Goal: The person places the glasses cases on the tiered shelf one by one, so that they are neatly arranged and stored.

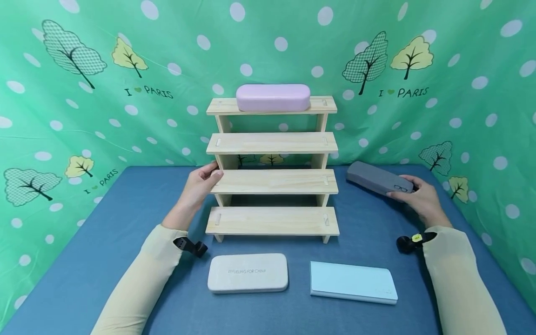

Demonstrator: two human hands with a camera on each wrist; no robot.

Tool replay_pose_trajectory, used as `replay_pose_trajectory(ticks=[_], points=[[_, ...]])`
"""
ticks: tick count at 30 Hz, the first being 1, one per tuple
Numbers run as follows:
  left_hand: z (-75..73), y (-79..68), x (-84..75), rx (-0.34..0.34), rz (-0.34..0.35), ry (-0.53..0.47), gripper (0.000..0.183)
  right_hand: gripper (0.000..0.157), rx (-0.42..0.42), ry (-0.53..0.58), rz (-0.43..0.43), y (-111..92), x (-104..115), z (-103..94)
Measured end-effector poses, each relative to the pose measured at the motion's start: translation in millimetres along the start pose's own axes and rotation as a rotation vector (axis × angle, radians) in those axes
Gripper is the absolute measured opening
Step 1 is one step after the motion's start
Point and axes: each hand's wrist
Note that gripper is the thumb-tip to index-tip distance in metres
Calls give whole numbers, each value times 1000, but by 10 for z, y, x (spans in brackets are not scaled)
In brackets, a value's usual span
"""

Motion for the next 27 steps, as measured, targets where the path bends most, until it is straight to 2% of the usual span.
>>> replay_pose_trajectory(ticks=[4,10,14,19,23,26,27], points=[[1,0,0,-2,3,3,50,80,-22,52,-1,-27,26,-69],[3,-5,-11,1,-3,6,50,57,-45,188,-54,-50,126,-162],[7,-8,-18,3,-2,5,50,55,-49,267,-67,-59,224,-227],[13,-8,-20,2,-7,12,50,55,-49,288,-66,-92,370,-310],[12,-8,-12,1,-10,11,50,51,-50,397,-90,-124,499,-367],[5,-8,-1,2,-2,11,50,49,-33,538,-121,-144,597,-404],[3,-9,1,0,-1,11,50,50,-39,528,-130,-149,631,-413]])
Point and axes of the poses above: each hand's wrist, its own y-axis towards the middle knuckle, its own z-axis out of the palm, x = y × z, and after that the axes turned 8 degrees about y, right-handed
